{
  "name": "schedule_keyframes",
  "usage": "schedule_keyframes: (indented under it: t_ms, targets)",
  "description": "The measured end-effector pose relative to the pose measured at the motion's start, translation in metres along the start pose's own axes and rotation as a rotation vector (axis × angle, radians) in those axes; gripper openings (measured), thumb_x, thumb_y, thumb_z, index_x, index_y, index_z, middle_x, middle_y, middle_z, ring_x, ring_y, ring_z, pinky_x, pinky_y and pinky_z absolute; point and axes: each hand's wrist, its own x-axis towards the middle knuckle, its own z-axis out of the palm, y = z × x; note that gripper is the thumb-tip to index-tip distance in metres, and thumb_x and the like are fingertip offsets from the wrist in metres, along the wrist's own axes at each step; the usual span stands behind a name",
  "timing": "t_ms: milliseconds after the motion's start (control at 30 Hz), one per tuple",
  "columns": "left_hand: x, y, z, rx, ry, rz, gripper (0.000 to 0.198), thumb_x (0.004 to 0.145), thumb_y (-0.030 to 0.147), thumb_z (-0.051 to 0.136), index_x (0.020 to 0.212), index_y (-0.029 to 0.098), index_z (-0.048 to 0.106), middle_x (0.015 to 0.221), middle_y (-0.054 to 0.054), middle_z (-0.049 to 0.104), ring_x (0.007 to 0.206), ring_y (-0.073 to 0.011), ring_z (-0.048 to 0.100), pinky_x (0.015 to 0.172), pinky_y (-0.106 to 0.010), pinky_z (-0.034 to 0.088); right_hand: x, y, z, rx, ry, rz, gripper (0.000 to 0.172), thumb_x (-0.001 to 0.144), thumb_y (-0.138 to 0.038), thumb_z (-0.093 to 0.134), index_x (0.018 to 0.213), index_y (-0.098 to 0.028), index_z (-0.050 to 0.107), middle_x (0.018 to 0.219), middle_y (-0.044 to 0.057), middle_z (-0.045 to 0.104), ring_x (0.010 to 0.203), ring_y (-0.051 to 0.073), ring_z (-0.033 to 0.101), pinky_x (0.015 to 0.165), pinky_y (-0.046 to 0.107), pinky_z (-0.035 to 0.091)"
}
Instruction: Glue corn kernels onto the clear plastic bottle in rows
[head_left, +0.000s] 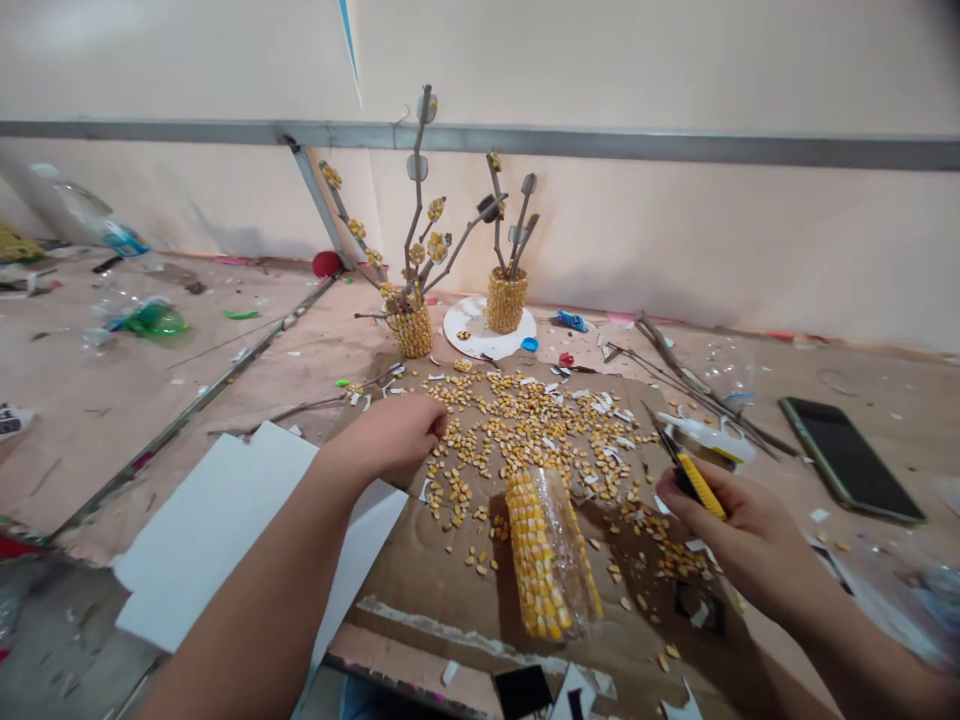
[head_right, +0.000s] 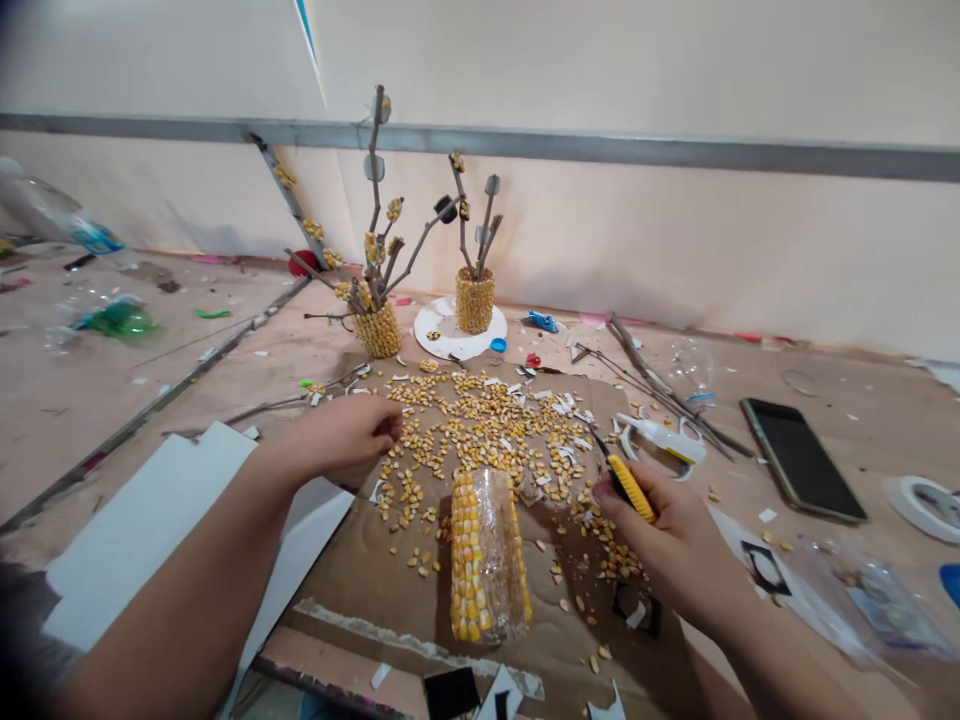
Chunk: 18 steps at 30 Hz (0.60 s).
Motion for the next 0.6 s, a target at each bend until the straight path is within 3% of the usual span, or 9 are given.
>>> schedule_keyframes:
  t_ms: [267,600]
  targets:
    - [0.002,0.01,-0.001,0.029,-0.016,0.043,0.009,0.083,0.016,0.062,0.083,0.023,0.069,0.086,-0.003,0.076,0.077,-0.0221,0.066,0.063,-0.031,0.037,-0.007,-0.001,-0.001,-0.098,0.083,-0.078,0.046,0.095,-0.063,0.056,0.073,-0.023,0.063,0.059,-0.001,0.054,0.052,0.016,0.053,0.047,0.027,0.041]
    - [0.007,0.012,0.005,0.046,-0.019,0.065,0.01,0.086,0.016,0.062,0.083,0.022,0.07,0.088,-0.005,0.077,0.08,-0.0217,0.068,0.065,-0.03,0.04,-0.01,-0.002,0.005,-0.109,0.067,-0.106,0.043,0.097,-0.059,0.058,0.074,-0.023,0.063,0.055,-0.003,0.053,0.05,0.015,0.051,0.047,0.026,0.038]
